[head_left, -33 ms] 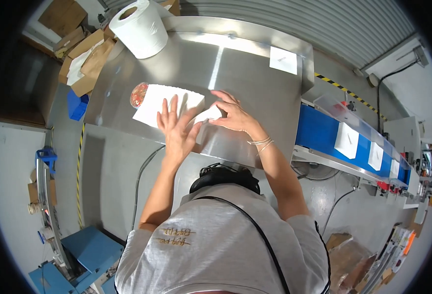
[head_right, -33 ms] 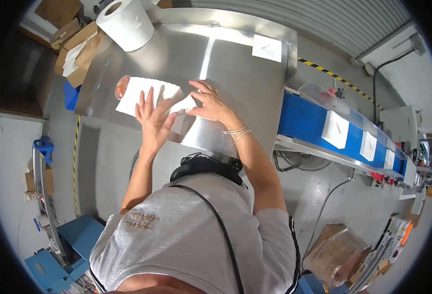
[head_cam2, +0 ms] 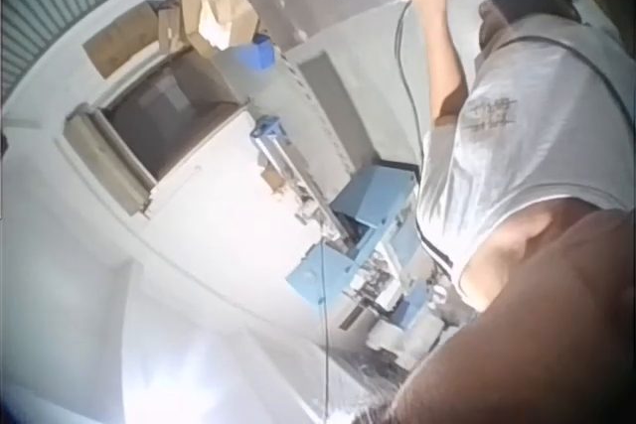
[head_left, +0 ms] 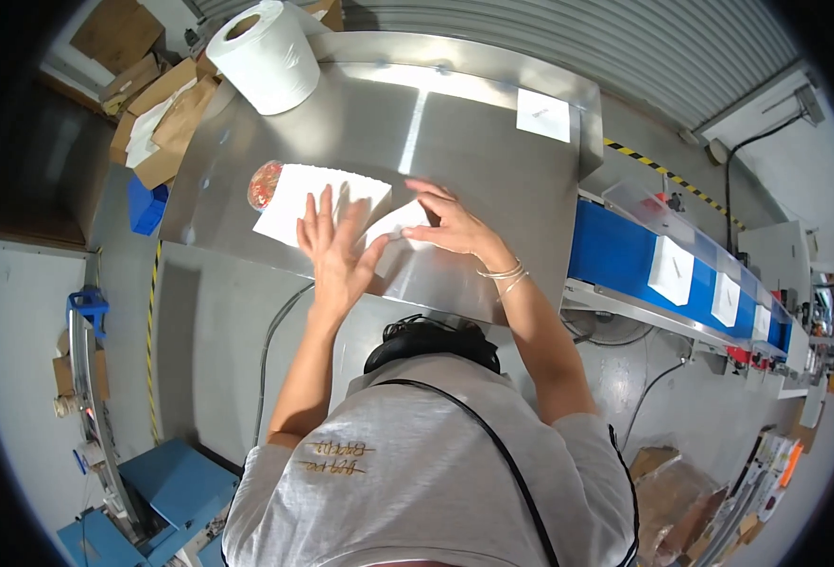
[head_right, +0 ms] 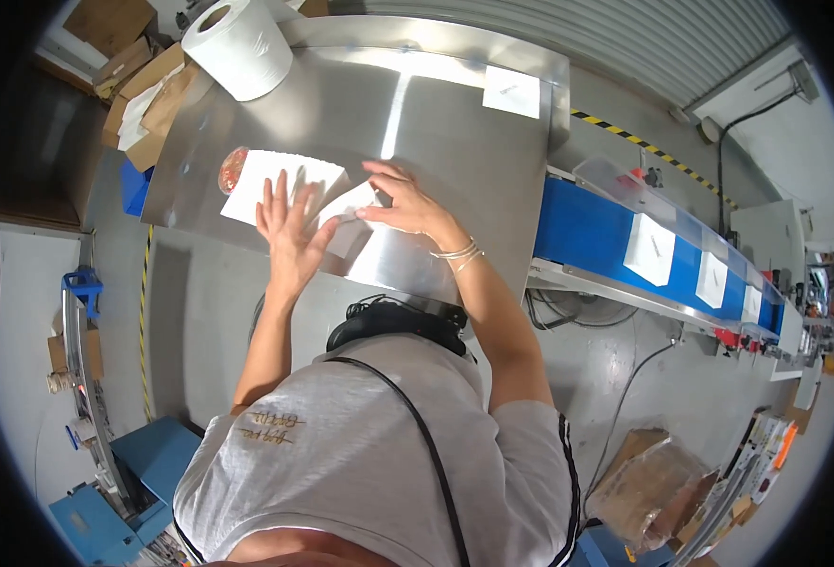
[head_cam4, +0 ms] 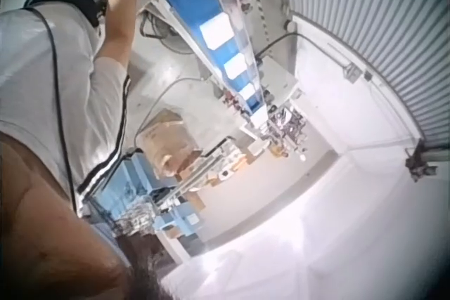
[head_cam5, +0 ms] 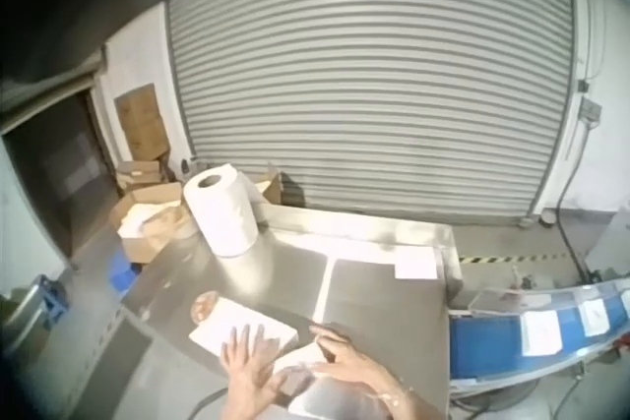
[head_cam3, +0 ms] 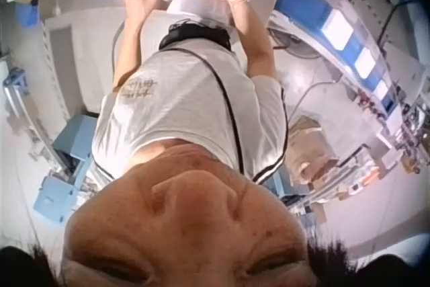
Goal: Transferring stacks of napkins from a machine to a conveyor belt for packaging.
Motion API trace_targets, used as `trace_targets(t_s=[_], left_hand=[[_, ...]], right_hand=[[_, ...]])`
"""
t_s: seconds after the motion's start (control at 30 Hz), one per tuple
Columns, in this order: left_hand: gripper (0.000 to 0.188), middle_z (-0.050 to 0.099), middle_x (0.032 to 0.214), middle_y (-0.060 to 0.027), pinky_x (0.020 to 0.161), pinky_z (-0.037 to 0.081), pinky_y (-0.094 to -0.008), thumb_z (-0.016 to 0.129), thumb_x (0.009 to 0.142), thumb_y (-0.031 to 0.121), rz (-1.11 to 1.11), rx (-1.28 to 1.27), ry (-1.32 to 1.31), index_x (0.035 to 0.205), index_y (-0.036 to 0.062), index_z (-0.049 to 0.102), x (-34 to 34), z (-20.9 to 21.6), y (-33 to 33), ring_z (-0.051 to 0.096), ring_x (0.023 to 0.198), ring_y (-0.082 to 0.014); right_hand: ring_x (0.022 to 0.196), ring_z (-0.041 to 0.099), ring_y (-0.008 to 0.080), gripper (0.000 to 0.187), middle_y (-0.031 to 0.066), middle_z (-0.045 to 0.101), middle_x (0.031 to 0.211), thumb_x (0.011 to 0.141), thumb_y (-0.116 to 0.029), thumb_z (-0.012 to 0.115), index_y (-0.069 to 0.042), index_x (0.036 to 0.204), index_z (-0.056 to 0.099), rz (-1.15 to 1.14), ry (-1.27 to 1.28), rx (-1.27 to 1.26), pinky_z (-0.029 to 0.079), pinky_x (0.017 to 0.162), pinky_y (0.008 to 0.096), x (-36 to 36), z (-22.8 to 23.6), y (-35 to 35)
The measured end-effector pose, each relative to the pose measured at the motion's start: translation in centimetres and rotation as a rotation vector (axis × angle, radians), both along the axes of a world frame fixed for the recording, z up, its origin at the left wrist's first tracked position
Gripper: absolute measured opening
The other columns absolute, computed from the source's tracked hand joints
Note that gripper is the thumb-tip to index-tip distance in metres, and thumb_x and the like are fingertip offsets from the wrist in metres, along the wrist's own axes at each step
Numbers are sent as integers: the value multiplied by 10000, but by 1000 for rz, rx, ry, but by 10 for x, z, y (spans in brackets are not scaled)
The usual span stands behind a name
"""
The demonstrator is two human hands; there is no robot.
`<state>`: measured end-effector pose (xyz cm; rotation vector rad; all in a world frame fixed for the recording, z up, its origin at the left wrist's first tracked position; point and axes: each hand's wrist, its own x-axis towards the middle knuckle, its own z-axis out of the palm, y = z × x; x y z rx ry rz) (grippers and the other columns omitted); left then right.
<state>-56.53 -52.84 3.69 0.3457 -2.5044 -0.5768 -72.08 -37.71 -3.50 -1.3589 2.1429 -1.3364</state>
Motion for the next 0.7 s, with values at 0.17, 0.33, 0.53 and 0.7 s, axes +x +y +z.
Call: trace_targets(t_s=[0.17,0.33,0.53,0.7], left_hand=[[384,437,1409,-162,1099,207,-517,715,790,154,59,-77,-18,1160,85,642,5,-15,-19,340,1343,-361],[296,537,1317,-124,1076,276,-483,702,772,47,69,-60,43,1061,115,692,1,-14,-16,424,1280,-337],[246,501,1348,-116,1094,202,-533,711,759,47,71,-36,46,994,120,707,2,-17,-15,367,1319,-366],[217,481,1382,-112,1108,134,-552,720,750,55,15,-57,16,955,123,720,3,-11,-15,321,1356,-366]], right_hand=[[909,573,122,454,73,605,1041,888,-287,670,-10,1208,508,-439,-673,-99,487,768,274,-6,-6,88],[918,630,222,490,135,658,1052,881,-391,639,25,1132,575,-952,-327,275,490,804,373,-39,-7,227],[1005,604,388,503,193,642,1110,792,-327,699,12,1147,586,-1215,425,461,478,854,464,-39,8,219],[1162,514,303,542,123,523,1274,734,-220,783,-152,1226,566,-223,-141,257,452,952,389,-3,52,50]])
